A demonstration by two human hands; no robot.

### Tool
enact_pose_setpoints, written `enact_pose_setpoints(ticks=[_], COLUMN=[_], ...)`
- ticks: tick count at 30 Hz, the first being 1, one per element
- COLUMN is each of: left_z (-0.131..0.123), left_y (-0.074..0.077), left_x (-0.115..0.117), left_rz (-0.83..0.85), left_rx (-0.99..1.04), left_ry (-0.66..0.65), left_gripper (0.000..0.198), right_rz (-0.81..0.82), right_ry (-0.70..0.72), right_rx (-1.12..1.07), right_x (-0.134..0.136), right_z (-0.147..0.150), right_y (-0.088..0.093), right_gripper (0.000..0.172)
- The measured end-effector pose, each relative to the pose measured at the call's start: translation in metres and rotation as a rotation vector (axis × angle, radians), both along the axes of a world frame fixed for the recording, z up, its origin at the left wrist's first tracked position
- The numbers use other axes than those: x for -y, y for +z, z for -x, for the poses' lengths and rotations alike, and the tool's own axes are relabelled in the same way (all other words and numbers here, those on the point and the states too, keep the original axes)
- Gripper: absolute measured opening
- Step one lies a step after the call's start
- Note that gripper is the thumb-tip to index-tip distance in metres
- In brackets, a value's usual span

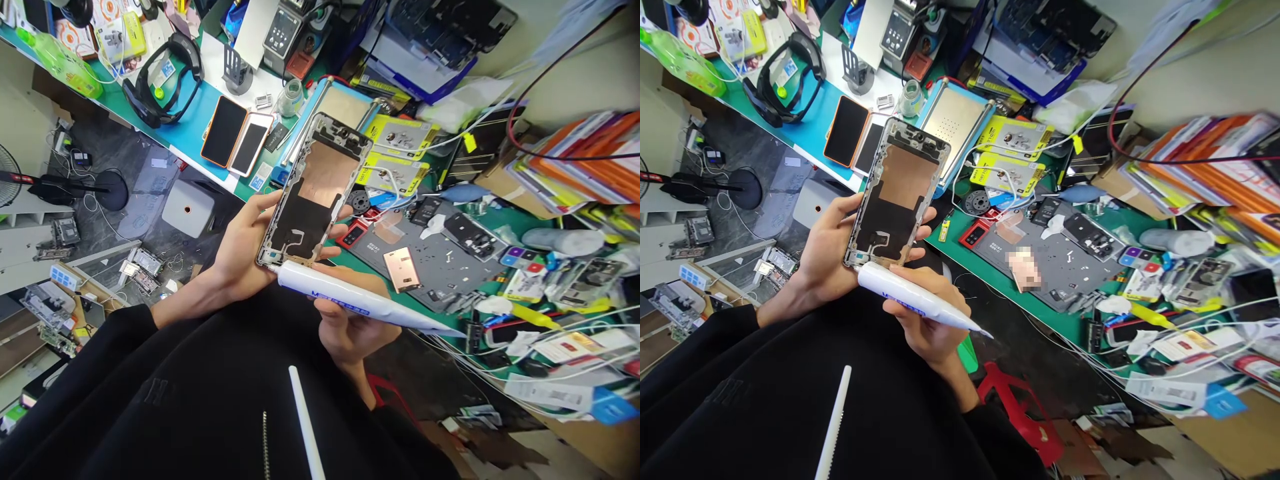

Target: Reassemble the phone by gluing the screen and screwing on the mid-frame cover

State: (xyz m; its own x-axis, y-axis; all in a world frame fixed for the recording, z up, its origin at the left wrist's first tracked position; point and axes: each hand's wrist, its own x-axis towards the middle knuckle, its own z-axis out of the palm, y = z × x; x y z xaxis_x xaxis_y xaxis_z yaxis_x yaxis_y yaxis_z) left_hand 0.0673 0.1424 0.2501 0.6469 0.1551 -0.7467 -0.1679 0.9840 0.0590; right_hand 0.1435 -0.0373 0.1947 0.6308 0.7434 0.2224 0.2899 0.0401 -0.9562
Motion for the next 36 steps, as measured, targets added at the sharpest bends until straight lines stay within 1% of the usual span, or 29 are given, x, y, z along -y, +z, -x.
enact_pose_setpoints(ticks=[2, 7, 11, 15, 21, 24, 27, 32, 36], left_z=[-0.001, -0.001, 0.000, 0.000, 0.000, -0.002, -0.003, -0.003, -0.002], left_y=[0.000, -0.001, -0.004, -0.007, -0.009, -0.008, -0.005, -0.003, -0.004], left_x=[0.000, 0.001, 0.001, 0.000, 0.001, 0.001, -0.001, -0.002, 0.000], left_rz=[-0.016, -0.117, -0.178, -0.210, -0.215, -0.168, -0.114, -0.191, -0.221], left_rx=[-0.006, -0.045, -0.087, -0.088, -0.049, -0.035, -0.027, -0.097, -0.076], left_ry=[-0.007, -0.004, -0.044, -0.082, -0.109, -0.096, -0.079, -0.094, -0.123], left_gripper=[0.050, 0.053, 0.057, 0.056, 0.053, 0.050, 0.050, 0.055, 0.055], right_rz=[-0.018, -0.041, -0.044, -0.055, -0.088, -0.094, -0.085, -0.072, -0.080], right_ry=[0.000, -0.022, -0.054, -0.061, 0.011, 0.039, 0.024, -0.019, 0.036], right_rx=[0.002, 0.002, 0.000, 0.001, 0.006, 0.014, 0.028, 0.038, 0.031], right_x=[0.000, 0.002, 0.006, 0.007, -0.004, -0.008, -0.006, 0.000, -0.004], right_z=[-0.002, -0.006, -0.009, -0.012, -0.010, -0.010, -0.012, -0.017, -0.015], right_y=[0.000, 0.000, -0.001, -0.002, -0.004, -0.003, -0.001, -0.002, -0.003], right_gripper=[0.024, 0.028, 0.029, 0.032, 0.030, 0.030, 0.028, 0.029, 0.027])
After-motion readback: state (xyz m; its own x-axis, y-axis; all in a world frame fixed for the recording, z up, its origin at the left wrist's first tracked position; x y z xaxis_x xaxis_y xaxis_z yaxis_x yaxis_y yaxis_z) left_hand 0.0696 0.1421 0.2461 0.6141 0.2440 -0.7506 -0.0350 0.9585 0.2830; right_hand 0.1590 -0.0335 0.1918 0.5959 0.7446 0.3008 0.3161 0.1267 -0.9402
